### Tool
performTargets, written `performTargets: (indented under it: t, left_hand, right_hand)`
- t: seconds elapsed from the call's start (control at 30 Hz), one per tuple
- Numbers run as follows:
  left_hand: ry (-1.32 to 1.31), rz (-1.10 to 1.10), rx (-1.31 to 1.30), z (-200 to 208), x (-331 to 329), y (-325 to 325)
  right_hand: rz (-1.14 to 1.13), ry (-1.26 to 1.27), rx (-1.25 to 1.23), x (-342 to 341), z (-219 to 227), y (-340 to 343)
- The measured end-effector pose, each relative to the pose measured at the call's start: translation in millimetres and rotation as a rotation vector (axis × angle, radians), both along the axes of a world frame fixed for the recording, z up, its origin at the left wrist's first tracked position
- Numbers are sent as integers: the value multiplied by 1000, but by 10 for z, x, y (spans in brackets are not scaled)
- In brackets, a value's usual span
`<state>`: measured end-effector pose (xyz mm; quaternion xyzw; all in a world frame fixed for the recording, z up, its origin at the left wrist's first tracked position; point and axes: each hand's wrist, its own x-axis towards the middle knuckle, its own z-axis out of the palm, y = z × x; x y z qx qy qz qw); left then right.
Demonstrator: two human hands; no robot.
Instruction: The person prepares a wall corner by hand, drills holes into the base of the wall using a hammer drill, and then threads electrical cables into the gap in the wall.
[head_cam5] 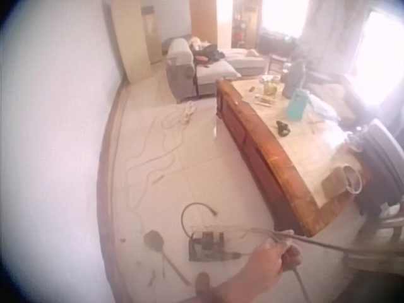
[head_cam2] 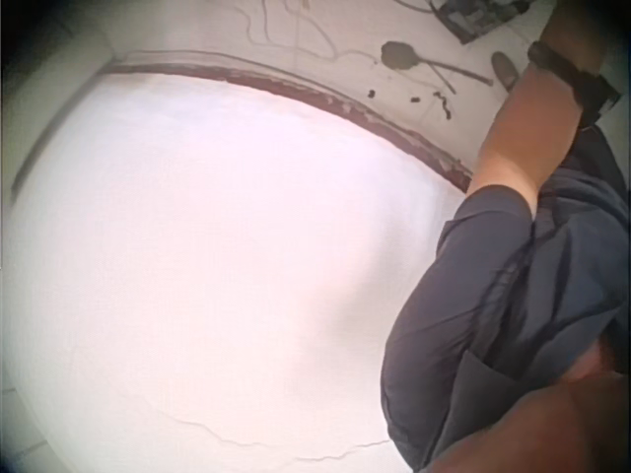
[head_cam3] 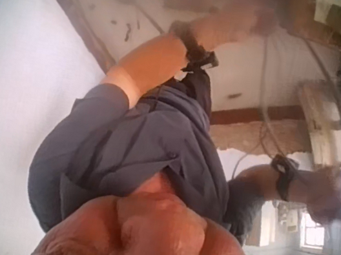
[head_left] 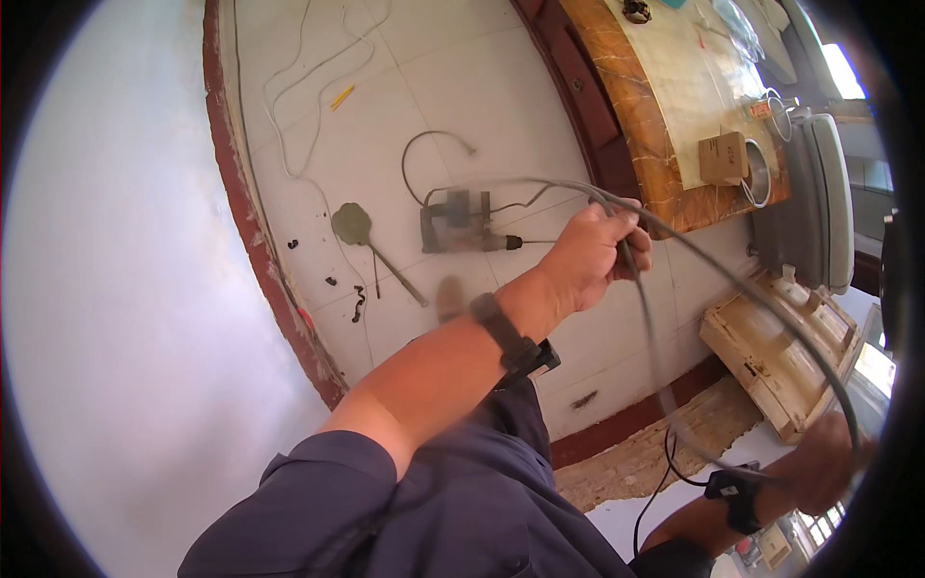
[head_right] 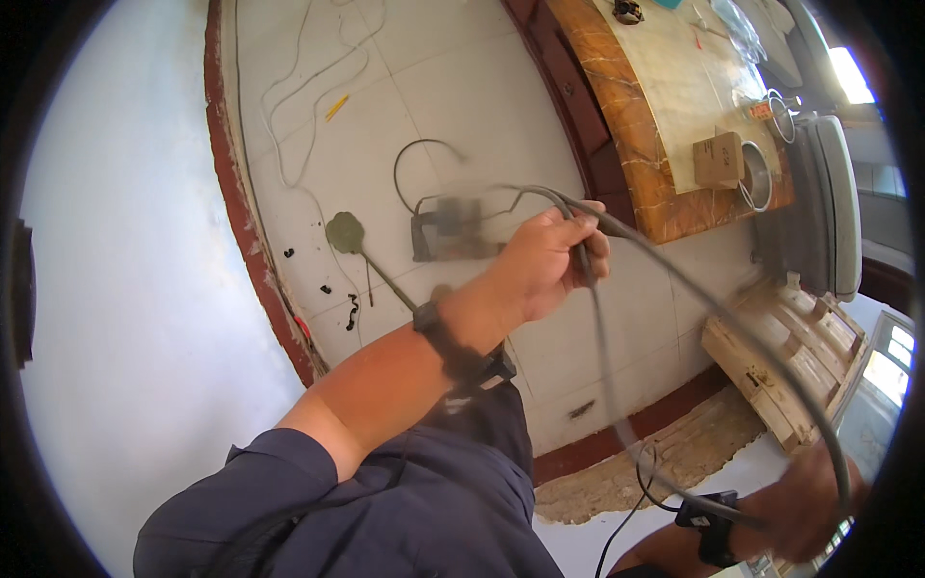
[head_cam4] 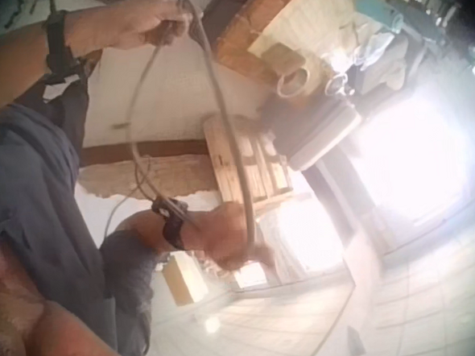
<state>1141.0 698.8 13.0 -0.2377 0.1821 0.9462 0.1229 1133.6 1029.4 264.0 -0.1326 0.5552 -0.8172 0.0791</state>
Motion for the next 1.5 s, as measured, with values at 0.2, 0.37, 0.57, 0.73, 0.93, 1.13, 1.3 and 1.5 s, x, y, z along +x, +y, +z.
performTargets:
  t: [0.2, 0.37, 0.57, 0.73, 0.93, 1.13, 1.3, 1.5]
  left_hand:
    - [51, -158, 9, -52, 605, 115]
    - [14, -241, -159, -221, 1361, -577]
    - [-445, -17, -397, -284, 2585, -1495]
    - [-826, 190, -547, -743, 3444, -2145]
    - [-900, -298, -1336, -1246, 3281, -2009]
    - [-399, -343, -344, -724, 1776, -760]
    - [-359, -303, -143, -586, 1660, -447]
    - [142, -908, -750, -170, 1875, -280]
  right_hand:
    - [383, -575, 561, 399, -1291, -427]
    - [71, -813, 457, 600, -2202, -232]
    - [-346, -937, 75, 266, -3003, -125]
    - [-549, -954, -124, -155, -3598, 277]
    - [49, -1006, -40, 466, -3020, -1273]
    - [839, -920, 285, 1243, -2681, -1934]
    - [1189, -762, 504, 1368, -2959, -1885]
    - [474, -1420, 47, 892, -3165, -2116]
